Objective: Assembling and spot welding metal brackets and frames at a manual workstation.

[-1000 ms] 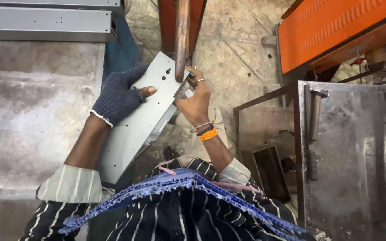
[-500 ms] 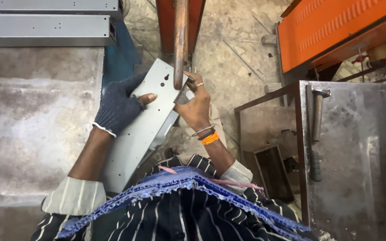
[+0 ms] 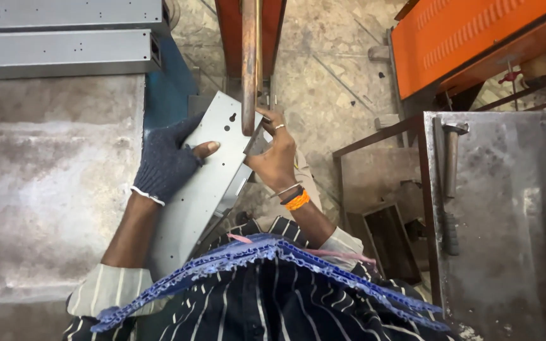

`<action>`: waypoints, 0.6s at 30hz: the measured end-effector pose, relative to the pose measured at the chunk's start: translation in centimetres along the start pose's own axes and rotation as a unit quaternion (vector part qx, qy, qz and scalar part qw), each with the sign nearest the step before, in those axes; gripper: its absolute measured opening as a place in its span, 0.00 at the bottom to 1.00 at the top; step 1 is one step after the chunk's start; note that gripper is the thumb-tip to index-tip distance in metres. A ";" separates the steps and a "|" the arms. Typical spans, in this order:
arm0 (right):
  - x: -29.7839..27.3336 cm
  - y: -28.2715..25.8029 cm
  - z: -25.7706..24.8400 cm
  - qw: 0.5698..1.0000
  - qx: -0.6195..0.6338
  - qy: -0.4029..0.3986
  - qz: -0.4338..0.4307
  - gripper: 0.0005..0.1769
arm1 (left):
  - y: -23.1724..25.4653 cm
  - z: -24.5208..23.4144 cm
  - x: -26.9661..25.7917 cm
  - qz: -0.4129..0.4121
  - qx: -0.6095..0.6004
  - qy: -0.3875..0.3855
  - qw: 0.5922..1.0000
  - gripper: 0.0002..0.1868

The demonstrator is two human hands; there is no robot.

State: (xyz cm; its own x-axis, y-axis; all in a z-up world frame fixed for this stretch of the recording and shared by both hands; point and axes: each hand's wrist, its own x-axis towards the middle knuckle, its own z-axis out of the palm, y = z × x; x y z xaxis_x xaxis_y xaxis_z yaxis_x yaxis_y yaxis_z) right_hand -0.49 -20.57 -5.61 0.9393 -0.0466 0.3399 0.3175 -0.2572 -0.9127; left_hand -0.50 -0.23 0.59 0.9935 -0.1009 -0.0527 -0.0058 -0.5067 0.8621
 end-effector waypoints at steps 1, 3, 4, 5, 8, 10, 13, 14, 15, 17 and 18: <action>-0.2 0.1 0.0 1.000 -0.001 -0.002 0.002 0.43 | 0.2 -0.1 -0.1 -0.002 -0.001 0.000 1.000 0.30; -0.1 0.4 0.1 1.000 -0.004 -0.006 -0.004 0.43 | 0.8 -0.3 0.0 -0.012 0.032 -0.001 0.999 0.31; -0.1 0.4 0.1 1.000 -0.005 -0.008 -0.005 0.43 | 0.7 -0.3 0.1 -0.012 0.031 0.001 0.999 0.31; -0.1 0.4 0.1 1.000 -0.002 -0.003 0.004 0.43 | 0.5 -0.3 0.2 0.004 0.042 0.003 0.999 0.31; -0.4 0.6 0.4 1.000 -0.004 0.004 0.010 0.43 | -0.1 -0.3 0.3 0.028 0.048 0.008 0.998 0.31; -0.5 0.7 0.5 1.000 -0.007 0.008 0.007 0.44 | 0.1 -0.4 0.3 0.037 0.045 0.010 0.998 0.31; -0.2 0.7 0.4 1.000 -0.002 0.010 0.002 0.43 | 0.9 -0.7 0.5 -0.001 0.059 0.001 0.998 0.29; -0.3 0.5 0.4 1.000 -0.004 0.012 0.004 0.43 | 1.0 -0.7 0.5 0.019 0.058 0.000 0.998 0.28; -0.4 0.4 0.3 1.000 -0.006 0.015 0.006 0.43 | 1.0 -0.7 0.5 0.040 0.056 0.000 0.998 0.27; -0.3 -0.1 0.3 1.000 -0.006 0.023 0.019 0.43 | 1.5 -0.6 0.3 0.014 0.018 -0.009 1.000 0.27; 0.0 -0.3 0.3 0.999 -0.006 0.034 0.028 0.42 | 1.8 -0.6 0.6 -0.007 -0.020 -0.017 1.000 0.28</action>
State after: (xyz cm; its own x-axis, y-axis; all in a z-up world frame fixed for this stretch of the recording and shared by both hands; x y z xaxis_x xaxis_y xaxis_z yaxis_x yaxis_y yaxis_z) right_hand -0.58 -20.15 -5.41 0.9444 -0.1269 0.3035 0.2629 -0.2633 -0.9282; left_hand 0.14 -0.73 2.38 0.9891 -0.1226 -0.0819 0.0142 -0.4737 0.8806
